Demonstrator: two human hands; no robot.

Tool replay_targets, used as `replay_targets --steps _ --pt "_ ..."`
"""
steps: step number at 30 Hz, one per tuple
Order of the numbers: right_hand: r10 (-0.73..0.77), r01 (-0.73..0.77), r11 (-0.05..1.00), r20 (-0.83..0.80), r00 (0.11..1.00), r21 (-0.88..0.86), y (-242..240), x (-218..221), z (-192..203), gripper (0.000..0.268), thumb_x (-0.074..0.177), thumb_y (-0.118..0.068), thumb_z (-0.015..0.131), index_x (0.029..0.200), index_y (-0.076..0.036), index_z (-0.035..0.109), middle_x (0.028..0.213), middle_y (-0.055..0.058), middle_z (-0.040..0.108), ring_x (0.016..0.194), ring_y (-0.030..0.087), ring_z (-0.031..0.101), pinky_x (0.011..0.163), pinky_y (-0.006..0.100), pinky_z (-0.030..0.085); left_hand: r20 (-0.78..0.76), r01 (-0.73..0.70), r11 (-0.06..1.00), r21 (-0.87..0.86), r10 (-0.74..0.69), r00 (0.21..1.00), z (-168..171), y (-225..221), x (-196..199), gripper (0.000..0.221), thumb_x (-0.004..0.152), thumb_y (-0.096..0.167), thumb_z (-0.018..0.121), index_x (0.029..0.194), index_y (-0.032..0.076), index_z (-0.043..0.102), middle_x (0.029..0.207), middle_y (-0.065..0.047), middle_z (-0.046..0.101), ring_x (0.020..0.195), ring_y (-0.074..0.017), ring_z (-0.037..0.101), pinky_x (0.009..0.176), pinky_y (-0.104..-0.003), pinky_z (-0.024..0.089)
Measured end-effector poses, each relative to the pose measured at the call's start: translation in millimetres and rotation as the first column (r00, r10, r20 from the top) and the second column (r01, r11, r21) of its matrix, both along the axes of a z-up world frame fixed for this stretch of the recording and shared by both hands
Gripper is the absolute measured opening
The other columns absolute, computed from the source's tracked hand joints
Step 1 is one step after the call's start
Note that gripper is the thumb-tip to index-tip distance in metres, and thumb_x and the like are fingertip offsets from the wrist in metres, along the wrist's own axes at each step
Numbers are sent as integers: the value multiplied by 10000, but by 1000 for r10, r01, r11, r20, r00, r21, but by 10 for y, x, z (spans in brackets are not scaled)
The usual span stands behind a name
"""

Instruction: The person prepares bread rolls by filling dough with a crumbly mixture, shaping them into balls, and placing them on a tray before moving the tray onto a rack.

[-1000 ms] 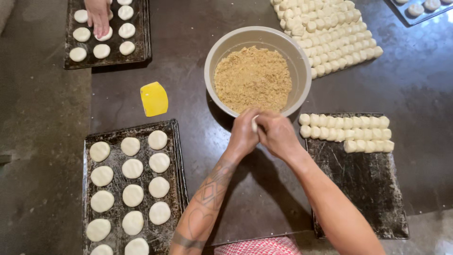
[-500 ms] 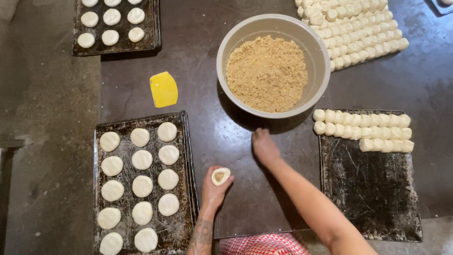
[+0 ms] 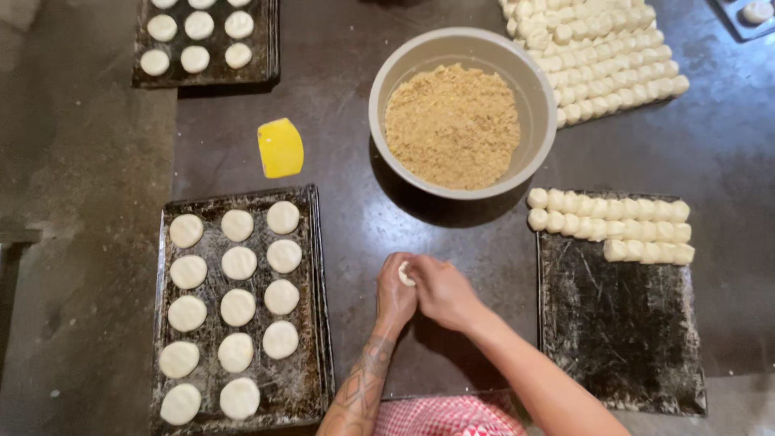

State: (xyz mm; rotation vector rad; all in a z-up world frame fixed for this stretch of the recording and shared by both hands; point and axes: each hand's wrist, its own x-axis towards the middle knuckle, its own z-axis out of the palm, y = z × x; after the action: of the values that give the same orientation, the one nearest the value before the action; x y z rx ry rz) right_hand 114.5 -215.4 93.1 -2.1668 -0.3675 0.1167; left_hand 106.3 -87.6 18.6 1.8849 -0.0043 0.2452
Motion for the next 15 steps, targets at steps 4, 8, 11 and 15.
replay_targets --steps 4,8,11,15 --pt "-62 61 998 277 959 14 -403 27 290 446 759 -220 780 1076 58 632 1012 254 665 950 457 611 793 510 495 -153 8 948 -318 -59 986 323 -224 -19 304 736 0 791 978 46 614 897 -137 673 827 -334 667 737 -383 550" --pt "-38 41 924 15 999 -381 -403 -191 128 200 822 -199 762 913 -38 686 953 152 715 1019 369 645 912 473 499 94 101 993 53 -106 990 298 -418 -163 202 771 -53 662 954 30 656 925 -162 666 849 -374 656 729 -417 529" --pt "16 8 976 110 994 -216 -578 -506 10 177 869 -102 689 1035 -45 712 1061 139 737 1070 354 669 954 449 515 168 199 979 56 -205 964 6 -442 -303 153 798 -11 658 943 34 630 915 -166 638 855 -385 643 738 -419 523" --pt "-44 48 995 49 998 -87 -935 -801 -220 385 786 -72 736 1157 19 688 1100 191 697 1021 406 642 896 455 515 -401 124 989 80 -82 912 -375 -527 -671 278 973 280 614 898 22 689 837 -167 672 804 -349 669 730 -413 513"
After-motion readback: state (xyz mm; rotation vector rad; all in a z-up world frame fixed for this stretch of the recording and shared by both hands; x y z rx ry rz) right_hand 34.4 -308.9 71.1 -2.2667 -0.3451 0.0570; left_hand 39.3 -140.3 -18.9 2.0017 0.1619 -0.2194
